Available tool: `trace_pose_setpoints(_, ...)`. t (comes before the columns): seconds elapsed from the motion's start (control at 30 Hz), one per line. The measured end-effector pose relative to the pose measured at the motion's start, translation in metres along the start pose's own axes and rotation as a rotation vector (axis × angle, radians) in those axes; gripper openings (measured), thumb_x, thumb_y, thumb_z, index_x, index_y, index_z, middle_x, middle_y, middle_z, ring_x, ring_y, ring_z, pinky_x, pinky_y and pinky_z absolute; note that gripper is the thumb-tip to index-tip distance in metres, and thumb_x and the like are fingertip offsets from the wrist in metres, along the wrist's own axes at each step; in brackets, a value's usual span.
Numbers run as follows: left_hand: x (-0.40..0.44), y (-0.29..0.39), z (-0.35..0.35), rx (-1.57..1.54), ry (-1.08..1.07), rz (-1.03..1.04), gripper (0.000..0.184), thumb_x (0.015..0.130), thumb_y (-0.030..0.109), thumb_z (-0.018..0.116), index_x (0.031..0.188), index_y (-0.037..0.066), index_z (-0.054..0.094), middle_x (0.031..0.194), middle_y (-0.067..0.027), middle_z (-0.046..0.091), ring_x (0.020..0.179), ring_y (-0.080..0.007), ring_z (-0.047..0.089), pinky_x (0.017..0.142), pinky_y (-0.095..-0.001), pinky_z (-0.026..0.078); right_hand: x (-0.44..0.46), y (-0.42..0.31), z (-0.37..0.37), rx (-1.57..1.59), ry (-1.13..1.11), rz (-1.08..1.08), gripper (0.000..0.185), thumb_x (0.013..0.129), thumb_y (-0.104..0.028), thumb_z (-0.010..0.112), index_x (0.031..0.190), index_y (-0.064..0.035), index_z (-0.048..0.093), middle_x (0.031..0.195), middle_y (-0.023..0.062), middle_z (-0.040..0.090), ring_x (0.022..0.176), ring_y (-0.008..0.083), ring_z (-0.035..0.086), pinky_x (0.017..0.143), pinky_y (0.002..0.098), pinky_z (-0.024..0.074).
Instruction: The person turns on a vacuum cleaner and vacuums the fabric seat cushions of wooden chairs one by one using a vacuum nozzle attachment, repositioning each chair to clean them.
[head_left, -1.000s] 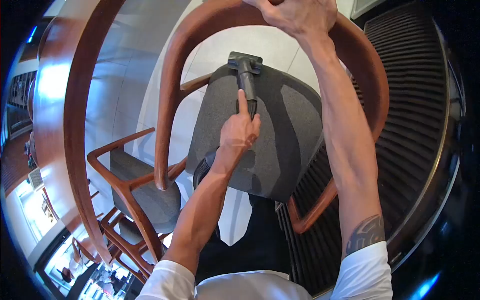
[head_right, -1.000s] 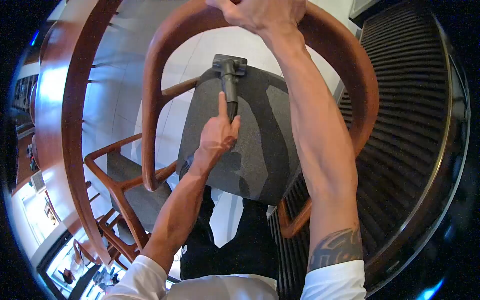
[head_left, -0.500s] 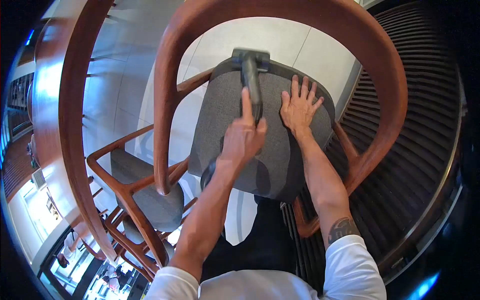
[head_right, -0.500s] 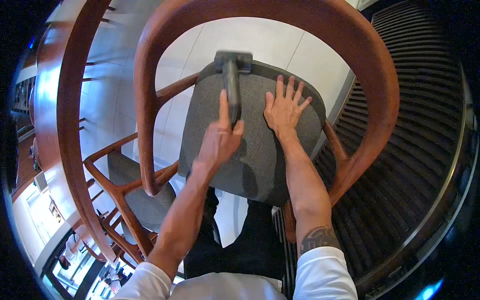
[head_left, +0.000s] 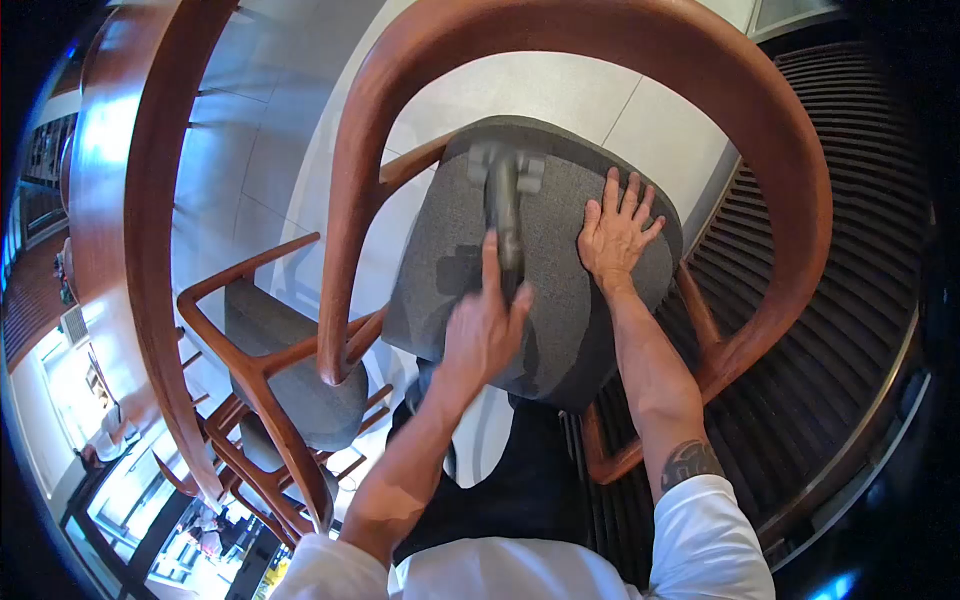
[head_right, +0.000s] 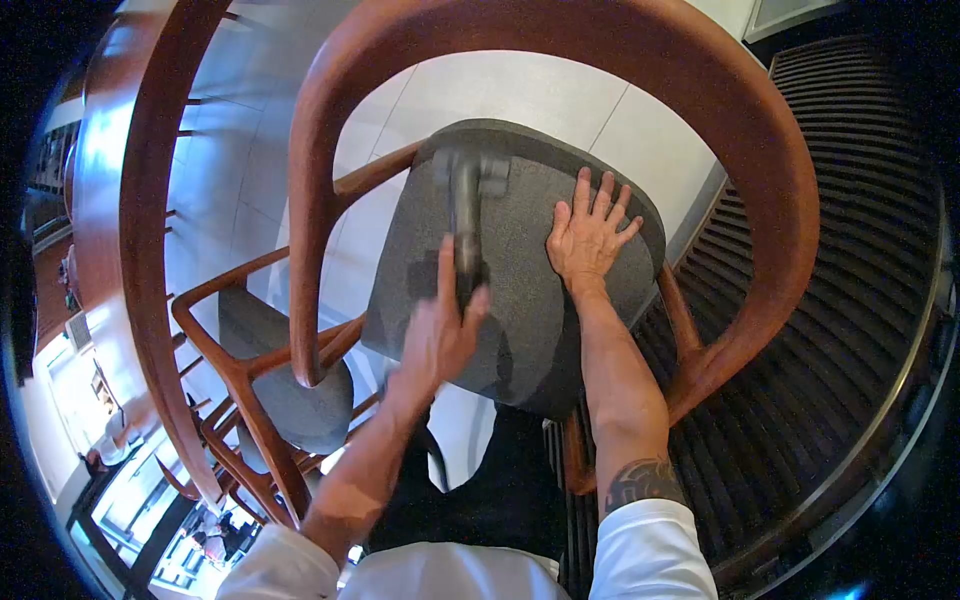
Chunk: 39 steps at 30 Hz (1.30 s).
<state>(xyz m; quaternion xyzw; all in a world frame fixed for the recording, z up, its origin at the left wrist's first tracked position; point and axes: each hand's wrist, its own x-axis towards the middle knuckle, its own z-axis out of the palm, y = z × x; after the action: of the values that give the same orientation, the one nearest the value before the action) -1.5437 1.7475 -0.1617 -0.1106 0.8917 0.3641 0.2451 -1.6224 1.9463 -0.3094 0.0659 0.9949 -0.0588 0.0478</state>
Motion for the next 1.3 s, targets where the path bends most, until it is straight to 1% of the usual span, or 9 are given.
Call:
trace_pose_setpoints(0.13,0.053,0.009,-0.002,0.182,0.167,0.108,0.086,0.101,0.027,0.059,0.161,0.016,0.000,0.073,-0.0304,0.067,0.066,-0.0488,0.068,0.058,-0.0588,0.053,-0.001,-0.001,-0.005,0.009,-0.019,0.000,0.064,0.103,-0.044,0.040,0.162,-0.0238,0.026,0.168,0.0132,0.020,0.154,0.0422,0.013,0.115,0.0744,0.0094)
trace_pose_setpoints(0.33,-0.125,-0.035,-0.010,-0.129,-0.072,-0.257,0.088,0.099,0.024,0.060,0.161,0.009,-0.001,0.085,-0.0347,0.068,0.075,-0.0520,0.068,0.062,-0.0537,0.055,0.004,0.000,-0.003,0.006,-0.018,0.005,0.063,0.103,-0.044,0.040,0.162,-0.0235,0.026,0.167,0.0137,0.021,0.154,0.0418,0.014,0.115,0.0739,0.0096)
trace_pose_setpoints(0.63,-0.075,-0.024,-0.030,-0.404,-0.030,-0.486,0.081,0.103,0.030,0.056,0.161,0.007,0.005,0.087,-0.0369,0.067,0.089,-0.0539,0.068,0.079,-0.0550,0.052,-0.006,0.007,0.002,-0.013,0.039,-0.041,0.063,0.104,-0.044,0.037,0.162,-0.0228,0.026,0.166,0.0151,0.024,0.153,0.0420,0.016,0.114,0.0738,0.0122)
trace_pose_setpoints(0.77,-0.085,-0.036,-0.026,-0.321,0.117,-0.272,0.076,0.104,0.031,0.053,0.163,0.018,0.008,0.066,-0.0125,0.061,0.046,-0.0209,0.058,0.039,-0.0350,0.045,-0.004,0.002,0.002,-0.039,0.042,-0.053,0.062,0.104,-0.043,0.038,0.161,-0.0203,0.028,0.164,0.0174,0.026,0.152,0.0431,0.018,0.113,0.0743,0.0118)
trace_pose_setpoints(0.8,-0.066,-0.034,-0.036,-0.421,0.048,-0.432,0.075,0.104,0.033,0.053,0.162,0.012,0.010,0.093,-0.0254,0.062,0.077,-0.0348,0.062,0.067,-0.0427,0.048,-0.001,0.002,0.001,-0.038,0.040,-0.049,0.061,0.104,-0.043,0.038,0.161,-0.0202,0.028,0.164,0.0174,0.027,0.152,0.0431,0.018,0.113,0.0743,0.0120)
trace_pose_setpoints(0.9,-0.043,-0.026,-0.059,-0.580,-0.052,-0.670,0.077,0.103,0.033,0.055,0.161,0.006,0.012,0.125,-0.0387,0.060,0.111,-0.0499,0.065,0.092,-0.0508,0.051,-0.002,-0.001,0.005,-0.029,0.060,-0.045,0.061,0.105,-0.042,0.038,0.161,-0.0211,0.029,0.164,0.0159,0.028,0.152,0.0423,0.019,0.113,0.0737,0.0126)
trace_pose_setpoints(0.97,-0.078,-0.067,-0.015,-0.388,0.124,-0.418,0.078,0.102,0.030,0.056,0.161,0.006,0.011,0.115,-0.0369,0.065,0.101,-0.0504,0.068,0.083,-0.0513,0.054,-0.001,0.000,0.002,-0.042,0.036,-0.028,0.061,0.105,-0.043,0.039,0.161,-0.0219,0.028,0.165,0.0150,0.025,0.153,0.0413,0.018,0.114,0.0731,0.0124)
trace_pose_setpoints(1.1,-0.184,-0.066,0.000,-0.285,-0.027,-0.343,0.081,0.100,0.022,0.058,0.162,0.009,0.007,0.101,-0.0345,0.069,0.085,-0.0487,0.071,0.073,-0.0508,0.057,-0.003,0.004,0.004,-0.078,0.035,0.024,0.061,0.105,-0.042,0.039,0.161,-0.0224,0.027,0.167,0.0136,0.022,0.153,0.0408,0.016,0.115,0.0726,0.0121)
trace_pose_setpoints(1.3,-0.054,-0.012,-0.006,-0.166,-0.016,-0.135,0.081,0.101,0.027,0.056,0.160,0.008,0.004,0.085,-0.0343,0.068,0.081,-0.0530,0.069,0.069,-0.0561,0.055,-0.002,0.003,0.005,0.006,0.011,0.001,0.062,0.104,-0.039,0.039,0.162,-0.0213,0.028,0.169,0.0112,0.018,0.154,0.0412,0.012,0.116,0.0728,0.0101)
